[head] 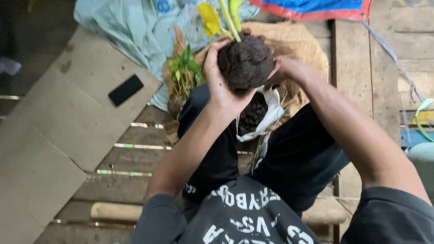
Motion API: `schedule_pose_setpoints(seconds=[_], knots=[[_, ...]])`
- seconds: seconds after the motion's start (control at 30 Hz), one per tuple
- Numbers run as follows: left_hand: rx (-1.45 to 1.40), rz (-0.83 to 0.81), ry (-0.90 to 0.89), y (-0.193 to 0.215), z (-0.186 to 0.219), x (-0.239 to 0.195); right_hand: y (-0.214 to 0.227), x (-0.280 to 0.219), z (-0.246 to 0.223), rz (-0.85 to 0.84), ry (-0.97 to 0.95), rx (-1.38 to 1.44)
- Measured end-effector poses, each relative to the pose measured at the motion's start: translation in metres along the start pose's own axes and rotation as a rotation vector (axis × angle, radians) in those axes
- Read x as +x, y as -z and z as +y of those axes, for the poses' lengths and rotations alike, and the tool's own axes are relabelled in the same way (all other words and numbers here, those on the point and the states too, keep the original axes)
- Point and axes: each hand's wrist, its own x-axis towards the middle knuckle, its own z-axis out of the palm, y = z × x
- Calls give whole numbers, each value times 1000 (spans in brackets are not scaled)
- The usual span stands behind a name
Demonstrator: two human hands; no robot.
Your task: The person sits cross-legged on a wooden floor and packs soil around the root ball of a small plant. They then wrap the root ball with coconut coir, pressing it firmly around the base of the plant.
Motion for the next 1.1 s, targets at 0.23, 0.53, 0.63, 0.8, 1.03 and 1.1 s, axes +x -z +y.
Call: schedule_pose_setpoints(seconds=[0.23,0.53,0.63,0.8,1.03,1.1], knots=[[-20,72,86,2,-3,34,0,11,-2,-108,9,52],[93,152,-3,45,16,52,22,5,1,-149,182,409],[65,211,-23,65,27,37,35,-14,4,-95,219,418],[-65,242,-1,82,41,41,60,-48,4,38,286,536],[-101,279,17,78,36,43,70,-73,-1,134,301,716],[-96,271,28,75,36,42,72,-76,-3,182,431,806]])
